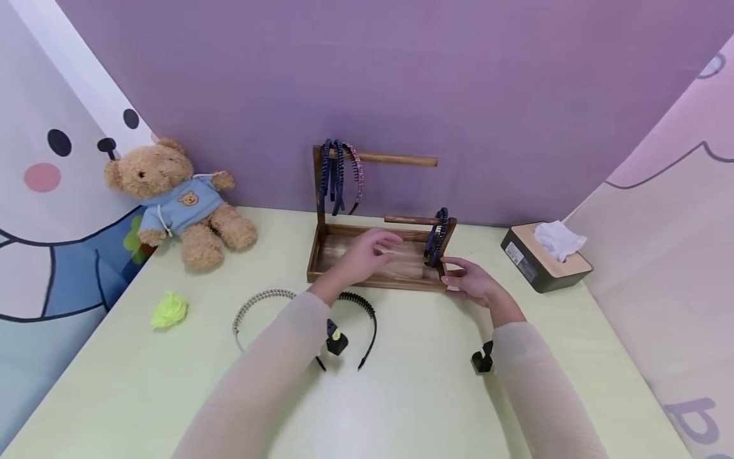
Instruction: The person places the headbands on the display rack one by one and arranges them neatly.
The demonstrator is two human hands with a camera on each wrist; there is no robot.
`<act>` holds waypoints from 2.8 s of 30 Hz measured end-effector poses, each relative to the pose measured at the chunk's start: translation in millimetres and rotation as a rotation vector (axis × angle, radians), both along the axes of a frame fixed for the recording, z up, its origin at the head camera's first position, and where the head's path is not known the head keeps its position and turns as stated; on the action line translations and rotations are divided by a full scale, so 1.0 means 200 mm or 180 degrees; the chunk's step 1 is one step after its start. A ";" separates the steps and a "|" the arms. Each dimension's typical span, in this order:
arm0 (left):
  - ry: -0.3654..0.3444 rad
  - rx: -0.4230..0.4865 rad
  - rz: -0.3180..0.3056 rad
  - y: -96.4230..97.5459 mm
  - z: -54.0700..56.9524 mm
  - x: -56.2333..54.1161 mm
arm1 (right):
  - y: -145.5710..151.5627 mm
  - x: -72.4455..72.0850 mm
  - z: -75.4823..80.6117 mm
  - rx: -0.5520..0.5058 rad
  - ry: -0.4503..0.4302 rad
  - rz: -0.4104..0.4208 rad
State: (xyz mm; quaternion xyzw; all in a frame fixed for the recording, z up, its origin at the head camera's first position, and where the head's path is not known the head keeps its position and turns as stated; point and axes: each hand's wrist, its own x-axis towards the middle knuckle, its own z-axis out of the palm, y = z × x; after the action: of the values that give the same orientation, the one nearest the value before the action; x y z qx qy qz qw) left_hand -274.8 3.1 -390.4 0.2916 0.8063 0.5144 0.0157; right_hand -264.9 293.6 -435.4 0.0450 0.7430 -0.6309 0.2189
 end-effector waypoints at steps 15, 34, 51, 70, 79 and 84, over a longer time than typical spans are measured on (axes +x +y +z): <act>0.0003 -0.0184 0.0566 -0.59 -0.06 0.11 | -0.01 0.01 0.00 -0.0006 -0.0032 0.0011; -0.0472 -0.0725 0.1082 -1.23 -0.26 0.34 | -0.01 0.01 0.00 -0.0037 -0.0011 0.0037; -0.0873 -0.0914 0.0872 -1.38 -0.29 0.53 | -0.05 0.01 -0.01 0.0006 -0.0075 0.0006; -0.1290 -0.0685 0.0544 -1.30 -0.25 0.44 | 0.01 0.03 0.01 -0.0090 0.0036 0.0086; -0.1310 -0.0691 0.0581 -1.31 -0.23 0.43 | 0.00 0.01 -0.01 -0.0067 -0.0020 -0.0032; -0.1339 -0.0636 0.0637 -1.31 -0.22 0.44 | -0.01 0.02 0.00 -0.0083 0.0004 -0.0030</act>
State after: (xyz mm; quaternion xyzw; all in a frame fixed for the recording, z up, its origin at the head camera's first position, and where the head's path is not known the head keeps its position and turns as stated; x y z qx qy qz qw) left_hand -187.4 -258.5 -435.0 0.0939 0.8570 0.4805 0.1609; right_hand -261.8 292.6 -435.6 0.0453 0.7346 -0.6416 0.2161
